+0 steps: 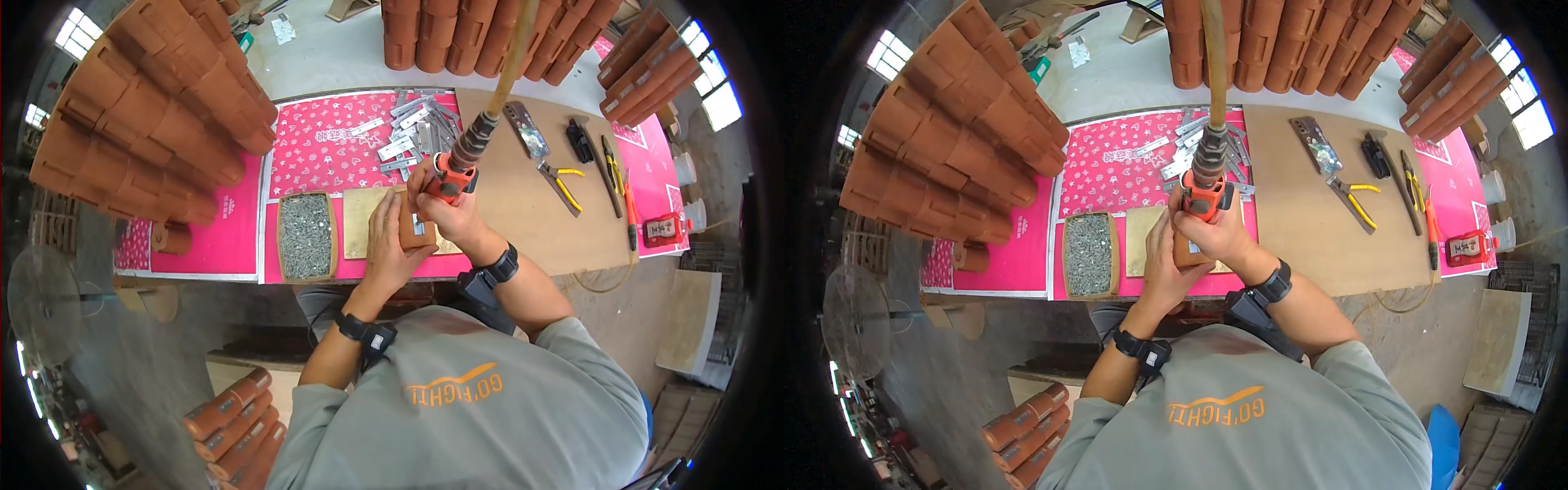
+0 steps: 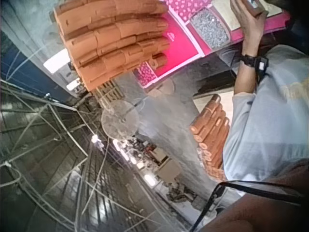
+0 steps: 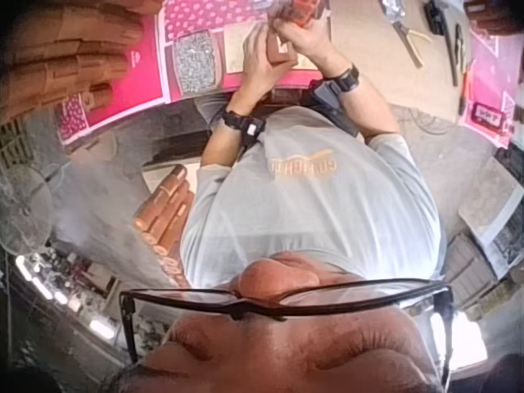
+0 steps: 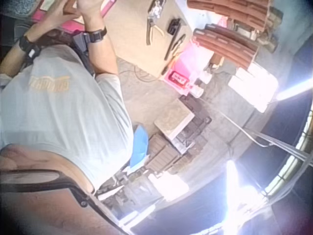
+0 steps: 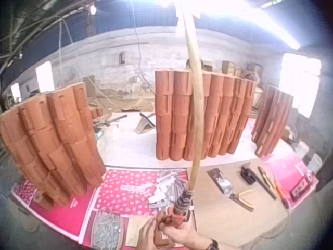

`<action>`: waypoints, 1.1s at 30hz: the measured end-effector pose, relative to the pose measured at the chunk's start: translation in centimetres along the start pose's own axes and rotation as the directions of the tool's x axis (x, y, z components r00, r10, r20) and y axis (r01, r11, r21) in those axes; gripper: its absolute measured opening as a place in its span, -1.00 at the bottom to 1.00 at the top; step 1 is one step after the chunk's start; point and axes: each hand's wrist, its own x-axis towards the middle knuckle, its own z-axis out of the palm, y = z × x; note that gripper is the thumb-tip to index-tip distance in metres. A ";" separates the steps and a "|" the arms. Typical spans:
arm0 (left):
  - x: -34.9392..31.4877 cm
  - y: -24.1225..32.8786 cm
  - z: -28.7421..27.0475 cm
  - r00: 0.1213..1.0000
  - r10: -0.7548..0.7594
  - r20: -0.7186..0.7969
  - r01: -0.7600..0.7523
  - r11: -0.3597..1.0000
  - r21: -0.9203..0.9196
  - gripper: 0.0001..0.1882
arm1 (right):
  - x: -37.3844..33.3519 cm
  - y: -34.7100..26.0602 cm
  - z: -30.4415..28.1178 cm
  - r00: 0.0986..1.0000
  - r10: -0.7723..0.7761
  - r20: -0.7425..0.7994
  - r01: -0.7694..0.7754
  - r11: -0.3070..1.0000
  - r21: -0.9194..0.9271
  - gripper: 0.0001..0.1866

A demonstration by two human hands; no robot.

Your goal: Manually assembling and fastening components onto clay or ceramic roof tiles using a pneumatic screwdriver.

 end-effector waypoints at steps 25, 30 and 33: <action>-0.9 -3.0 -13.0 0.970 -0.182 -0.163 0.242 0.797 0.553 -0.90 | 1.7 -2.0 0.7 0.993 0.056 0.101 -0.056 0.998 0.000 -0.61; -1.2 -3.1 -12.6 0.878 -0.363 -0.311 0.440 0.869 0.227 -0.93 | 1.5 -1.6 0.6 0.998 -0.001 0.068 -0.003 0.998 0.056 -0.61; -1.3 -3.3 -12.1 0.821 -0.517 -0.242 0.455 0.848 -0.271 -0.94 | 1.4 -1.5 0.5 0.999 -0.003 0.053 -0.001 0.996 0.090 -0.62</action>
